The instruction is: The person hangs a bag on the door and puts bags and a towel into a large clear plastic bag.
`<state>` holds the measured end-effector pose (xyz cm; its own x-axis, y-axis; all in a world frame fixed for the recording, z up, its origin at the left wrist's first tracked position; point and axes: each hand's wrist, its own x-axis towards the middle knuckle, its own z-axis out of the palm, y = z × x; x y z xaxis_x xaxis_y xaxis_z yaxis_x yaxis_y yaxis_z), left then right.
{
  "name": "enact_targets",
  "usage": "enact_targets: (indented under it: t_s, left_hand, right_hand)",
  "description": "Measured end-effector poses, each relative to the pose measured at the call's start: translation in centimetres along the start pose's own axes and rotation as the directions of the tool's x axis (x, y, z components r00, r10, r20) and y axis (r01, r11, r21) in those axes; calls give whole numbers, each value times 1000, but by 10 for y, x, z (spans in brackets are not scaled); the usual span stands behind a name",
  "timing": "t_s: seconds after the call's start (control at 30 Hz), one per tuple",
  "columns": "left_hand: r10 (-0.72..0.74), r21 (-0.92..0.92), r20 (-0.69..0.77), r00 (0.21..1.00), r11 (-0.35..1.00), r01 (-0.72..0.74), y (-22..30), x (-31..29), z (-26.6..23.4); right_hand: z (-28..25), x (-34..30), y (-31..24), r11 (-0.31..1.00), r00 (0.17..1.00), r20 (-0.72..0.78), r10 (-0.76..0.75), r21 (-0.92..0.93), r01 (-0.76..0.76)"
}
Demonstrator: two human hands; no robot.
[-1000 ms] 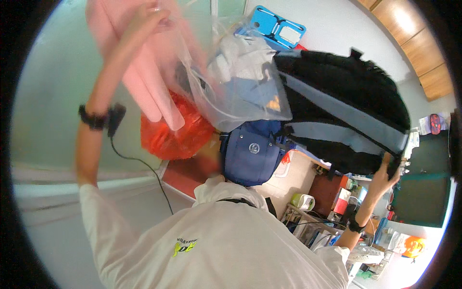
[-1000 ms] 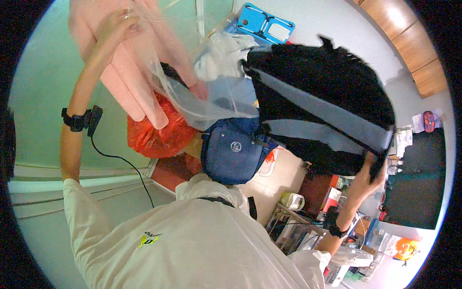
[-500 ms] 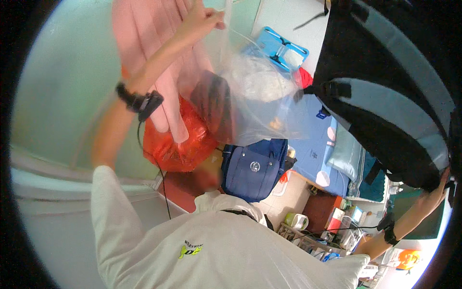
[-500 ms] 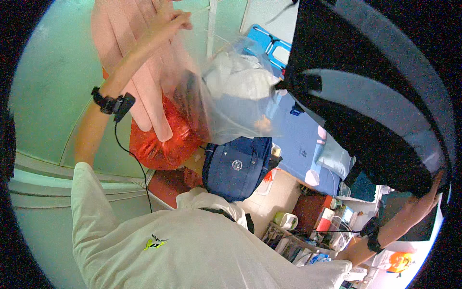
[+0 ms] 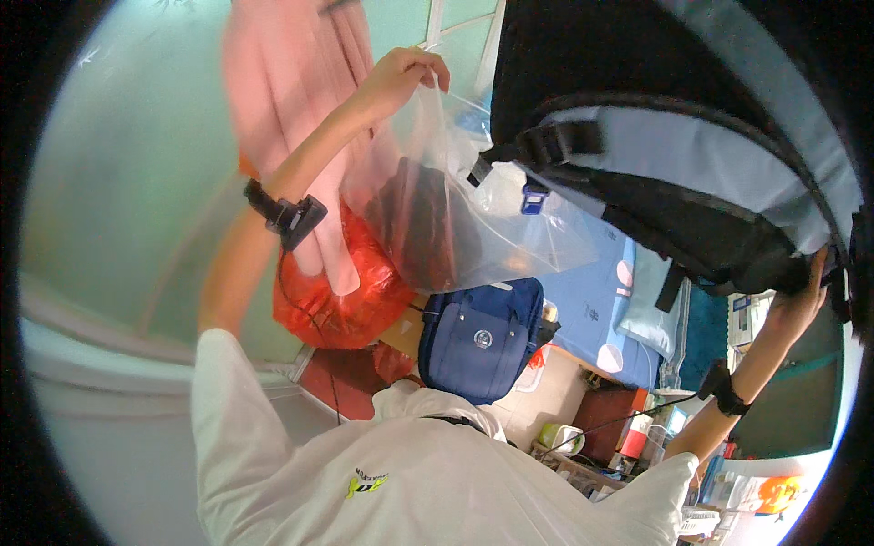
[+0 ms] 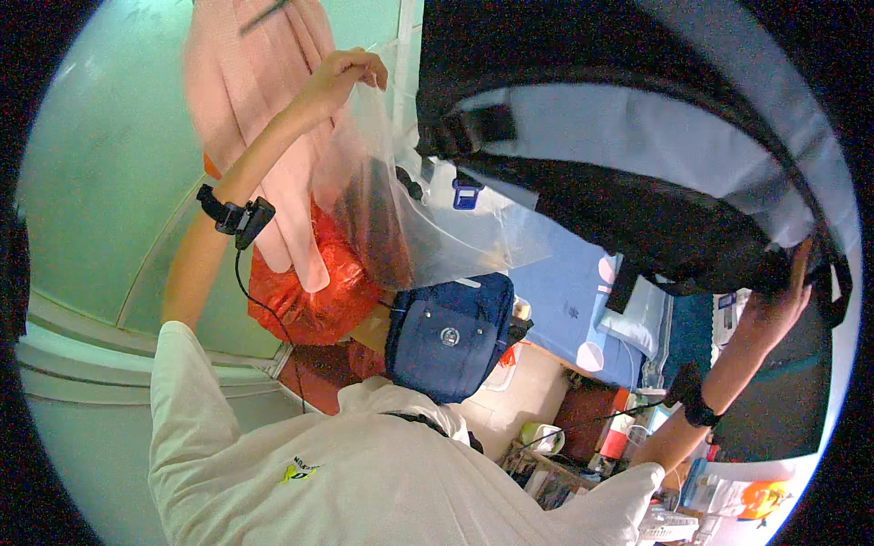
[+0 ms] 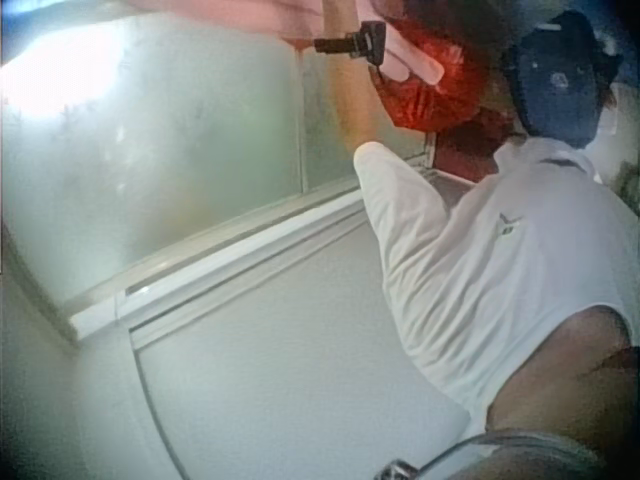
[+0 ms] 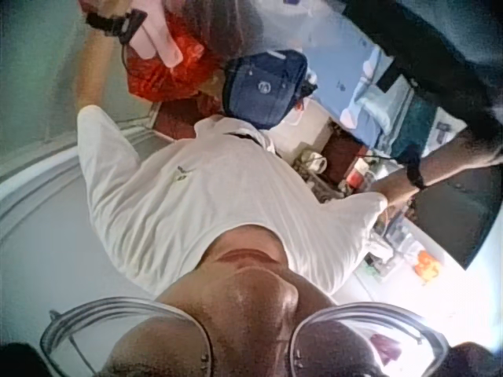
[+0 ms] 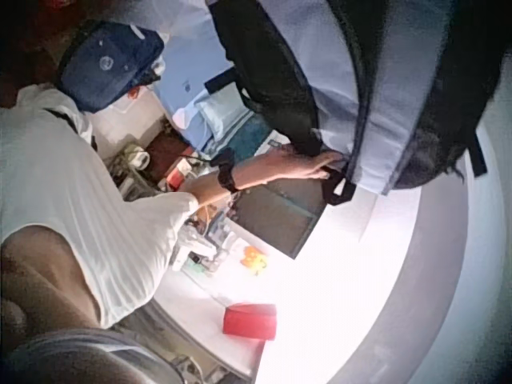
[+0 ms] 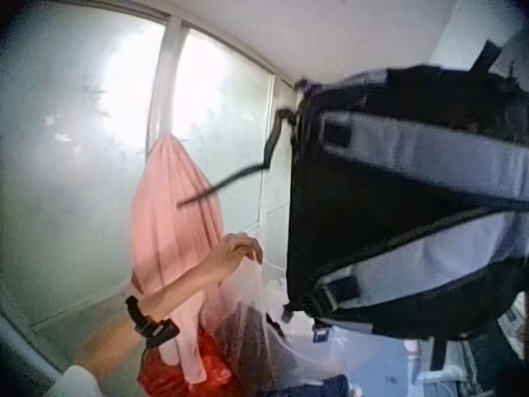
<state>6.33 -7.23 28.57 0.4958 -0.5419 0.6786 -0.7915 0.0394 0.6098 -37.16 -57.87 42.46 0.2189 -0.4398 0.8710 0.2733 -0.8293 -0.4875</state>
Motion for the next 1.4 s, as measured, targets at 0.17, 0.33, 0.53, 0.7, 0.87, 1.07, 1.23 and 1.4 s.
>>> enact_targets:
  t_s: [0.17, 0.33, 0.53, 0.7, 0.87, 1.07, 1.23, 1.4]
  left_hand:
    - [47, 223, 148, 988, 971, -80, 5, -22, -18]
    - [33, 230, 142, 989, 971, -65, 33, -35, -11]
    - [57, 330, 158, 986, 938, -107, 17, -48, -1]
    - [-7, 365, 250, 968, 927, -87, 25, -59, -6]
    - [47, 487, 288, 957, 853, -188, 17, -57, -18]
    - [76, 505, 305, 949, 832, -228, 16, -49, -17]
    - [197, 704, 239, 951, 639, -310, 10, -51, -15]
    - [284, 831, 215, 934, 450, -328, 19, -52, -23]
  right_hand:
    - [66, -47, -3, 985, 994, 110, -21, -171, 39]
    - [101, -60, -19, 986, 975, 163, 148, 49, -158]
    - [119, -60, -27, 866, 912, 130, 388, 287, -409]
    - [111, -64, -11, 830, 920, 175, 351, 395, -393]
    - [99, -56, -1, 822, 898, 127, 421, 366, -437]
    - [37, -53, 68, 754, 894, 399, -204, -518, 403]
    - [4, -45, 113, 656, 808, 470, -356, -490, 574]
    - [12, -38, 105, 934, 915, 218, 340, 36, -356]
